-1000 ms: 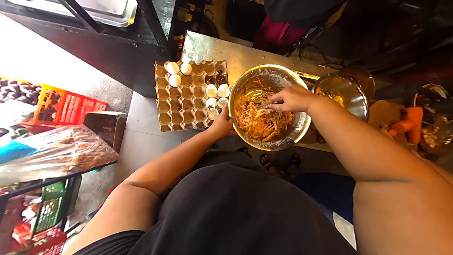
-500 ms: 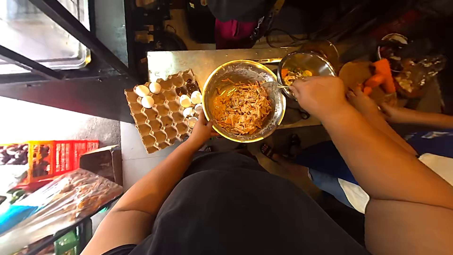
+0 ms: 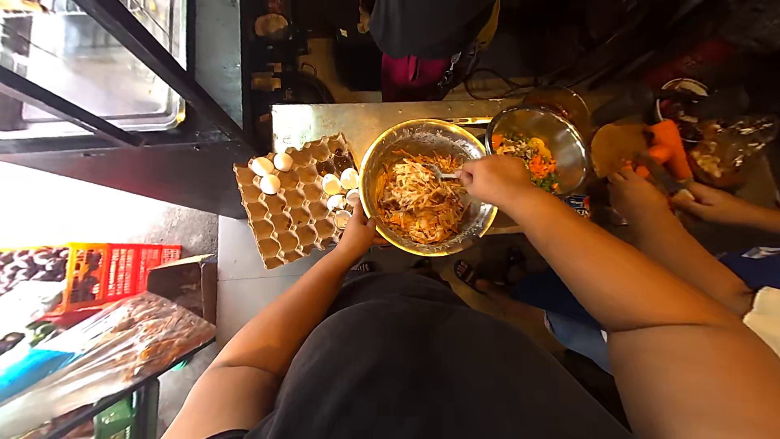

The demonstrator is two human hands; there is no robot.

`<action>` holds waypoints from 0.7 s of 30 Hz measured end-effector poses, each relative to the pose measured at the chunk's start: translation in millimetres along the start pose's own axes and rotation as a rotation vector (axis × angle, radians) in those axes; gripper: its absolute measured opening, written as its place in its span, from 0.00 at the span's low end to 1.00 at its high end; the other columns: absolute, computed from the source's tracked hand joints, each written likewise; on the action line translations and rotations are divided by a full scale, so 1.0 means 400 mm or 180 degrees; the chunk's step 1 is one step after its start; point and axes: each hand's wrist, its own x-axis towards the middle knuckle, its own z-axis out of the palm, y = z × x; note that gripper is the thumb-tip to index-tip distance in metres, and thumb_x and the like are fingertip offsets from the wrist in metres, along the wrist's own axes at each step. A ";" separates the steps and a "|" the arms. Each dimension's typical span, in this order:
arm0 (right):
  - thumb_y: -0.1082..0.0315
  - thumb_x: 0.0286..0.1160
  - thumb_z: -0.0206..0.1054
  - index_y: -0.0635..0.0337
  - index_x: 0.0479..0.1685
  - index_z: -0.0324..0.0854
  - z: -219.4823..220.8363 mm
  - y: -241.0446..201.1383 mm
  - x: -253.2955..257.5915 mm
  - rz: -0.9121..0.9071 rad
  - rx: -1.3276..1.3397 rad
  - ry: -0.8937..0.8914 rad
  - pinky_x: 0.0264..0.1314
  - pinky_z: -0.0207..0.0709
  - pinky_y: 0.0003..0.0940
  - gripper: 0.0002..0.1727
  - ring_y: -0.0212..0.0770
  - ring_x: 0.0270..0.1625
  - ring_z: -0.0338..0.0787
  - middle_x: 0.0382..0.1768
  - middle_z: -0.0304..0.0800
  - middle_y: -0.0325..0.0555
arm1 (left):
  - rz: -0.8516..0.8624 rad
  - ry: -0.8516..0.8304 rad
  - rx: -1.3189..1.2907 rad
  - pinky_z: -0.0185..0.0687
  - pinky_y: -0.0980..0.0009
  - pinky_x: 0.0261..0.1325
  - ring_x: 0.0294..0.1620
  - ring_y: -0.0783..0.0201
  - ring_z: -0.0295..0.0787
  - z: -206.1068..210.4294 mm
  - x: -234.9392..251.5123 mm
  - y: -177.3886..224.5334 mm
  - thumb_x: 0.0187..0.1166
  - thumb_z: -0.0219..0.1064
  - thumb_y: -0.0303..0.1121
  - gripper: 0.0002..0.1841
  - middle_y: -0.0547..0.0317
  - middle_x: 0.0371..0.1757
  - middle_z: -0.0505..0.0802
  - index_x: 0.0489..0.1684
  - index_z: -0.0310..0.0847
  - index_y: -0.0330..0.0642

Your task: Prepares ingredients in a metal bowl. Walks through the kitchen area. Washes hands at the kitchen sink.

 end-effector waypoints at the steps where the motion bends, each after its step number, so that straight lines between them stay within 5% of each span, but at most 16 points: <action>1: 0.54 0.94 0.51 0.59 0.52 0.89 -0.027 0.001 0.003 -0.0040 -0.0083 0.0141 0.51 0.79 0.74 0.23 0.70 0.57 0.92 0.50 0.93 0.65 | -0.0017 -0.0018 -0.0010 0.96 0.54 0.44 0.41 0.50 0.97 -0.001 0.001 -0.001 0.94 0.46 0.26 0.36 0.34 0.61 0.86 0.96 0.27 0.53; 6: 0.74 0.86 0.58 0.64 0.60 0.86 -0.034 -0.006 0.102 -0.0330 -0.0679 0.0531 0.53 0.80 0.71 0.14 0.74 0.60 0.88 0.55 0.88 0.71 | 0.0078 -0.0033 0.0020 0.96 0.53 0.45 0.42 0.50 0.96 -0.001 -0.006 -0.008 0.94 0.46 0.28 0.34 0.35 0.60 0.87 0.96 0.30 0.52; 11: 0.83 0.77 0.61 0.60 0.67 0.84 0.025 -0.005 0.168 -0.0775 -0.0873 0.0365 0.63 0.77 0.70 0.21 0.74 0.63 0.85 0.59 0.85 0.71 | 0.0088 -0.0003 0.0082 0.95 0.56 0.46 0.38 0.53 0.96 -0.003 -0.016 0.001 0.94 0.47 0.28 0.33 0.38 0.53 0.87 0.95 0.33 0.50; 15: 0.79 0.77 0.63 0.66 0.60 0.85 0.037 0.035 0.110 -0.0158 -0.1000 -0.0344 0.50 0.81 0.71 0.15 0.73 0.54 0.90 0.50 0.89 0.70 | 0.0075 0.0007 -0.0077 0.95 0.54 0.45 0.38 0.52 0.95 -0.005 -0.014 -0.007 0.94 0.48 0.28 0.33 0.38 0.54 0.87 0.95 0.34 0.52; 18: 0.68 0.75 0.68 0.66 0.49 0.89 0.042 0.053 0.020 0.0005 -0.0973 -0.0814 0.52 0.81 0.73 0.12 0.69 0.54 0.91 0.48 0.92 0.66 | 0.0055 0.0037 -0.0194 0.96 0.55 0.43 0.37 0.51 0.95 0.001 -0.012 -0.006 0.94 0.48 0.28 0.34 0.37 0.53 0.87 0.96 0.32 0.53; 21: 0.57 0.83 0.61 0.63 0.48 0.90 0.066 0.040 -0.061 0.0293 -0.0483 -0.1062 0.56 0.79 0.74 0.18 0.67 0.58 0.91 0.51 0.93 0.64 | -0.0001 0.0008 -0.0226 0.96 0.54 0.42 0.38 0.50 0.96 0.007 -0.009 -0.003 0.95 0.45 0.28 0.35 0.36 0.56 0.86 0.96 0.27 0.56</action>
